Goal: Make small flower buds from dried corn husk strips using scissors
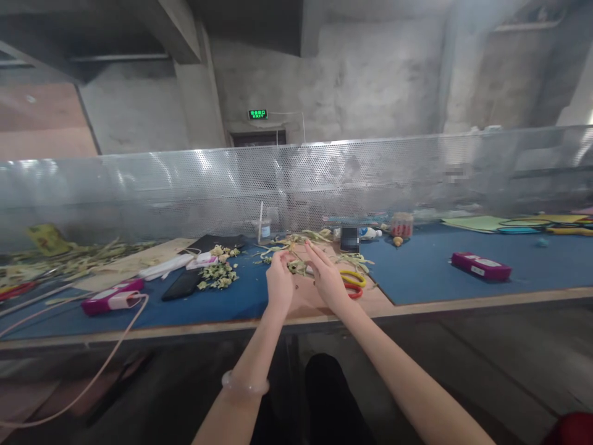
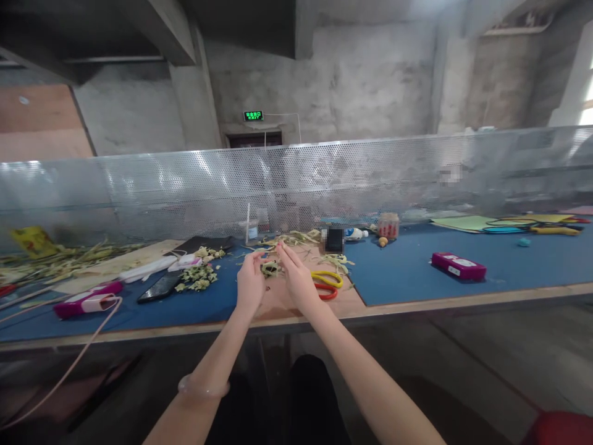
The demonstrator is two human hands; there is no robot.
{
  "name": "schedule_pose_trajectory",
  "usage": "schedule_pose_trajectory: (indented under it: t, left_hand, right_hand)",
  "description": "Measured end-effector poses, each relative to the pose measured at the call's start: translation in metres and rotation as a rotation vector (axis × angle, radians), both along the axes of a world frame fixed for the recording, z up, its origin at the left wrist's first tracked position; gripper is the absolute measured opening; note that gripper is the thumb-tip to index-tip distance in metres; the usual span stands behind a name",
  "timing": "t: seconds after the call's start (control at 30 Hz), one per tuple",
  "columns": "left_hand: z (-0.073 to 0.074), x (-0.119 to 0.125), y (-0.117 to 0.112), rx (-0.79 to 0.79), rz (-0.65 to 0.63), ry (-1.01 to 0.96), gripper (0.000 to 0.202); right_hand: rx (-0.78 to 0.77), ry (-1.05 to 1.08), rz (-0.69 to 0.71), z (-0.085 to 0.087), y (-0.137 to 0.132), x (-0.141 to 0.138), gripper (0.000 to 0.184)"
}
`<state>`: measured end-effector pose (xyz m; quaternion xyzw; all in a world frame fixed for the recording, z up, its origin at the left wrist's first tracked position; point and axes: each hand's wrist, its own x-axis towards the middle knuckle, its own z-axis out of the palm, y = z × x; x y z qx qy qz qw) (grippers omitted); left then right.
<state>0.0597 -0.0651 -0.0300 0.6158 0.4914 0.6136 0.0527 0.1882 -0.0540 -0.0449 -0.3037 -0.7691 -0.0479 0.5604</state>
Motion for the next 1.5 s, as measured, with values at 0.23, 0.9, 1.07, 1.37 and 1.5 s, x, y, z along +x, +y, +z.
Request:
schedule_pose_trajectory:
  t: [0.23,0.9,1.07,1.37,1.5]
  left_hand:
    - [0.014,-0.009,0.020,0.022,0.086,0.091,0.030]
    - [-0.003,-0.020,0.042,0.104,0.061,0.102,0.033]
    - [-0.006,-0.019,0.041,0.096,0.070,0.125,0.030]
    - [-0.005,-0.021,0.039,0.103,0.107,0.095,0.035]
    - [-0.006,-0.021,0.041,0.119,0.124,0.072,0.035]
  right_hand:
    - [0.063,-0.214,-0.105,0.015,0.022,0.007,0.070]
    - [0.092,-0.304,-0.424,0.005,0.048,-0.002,0.079]
    - [0.114,-0.352,-0.536,0.007,0.047,0.000,0.078]
    - [0.117,-0.515,-0.706,0.009,0.038,-0.004,0.071]
    - [0.112,-0.563,-0.736,0.011,0.031,-0.006,0.066]
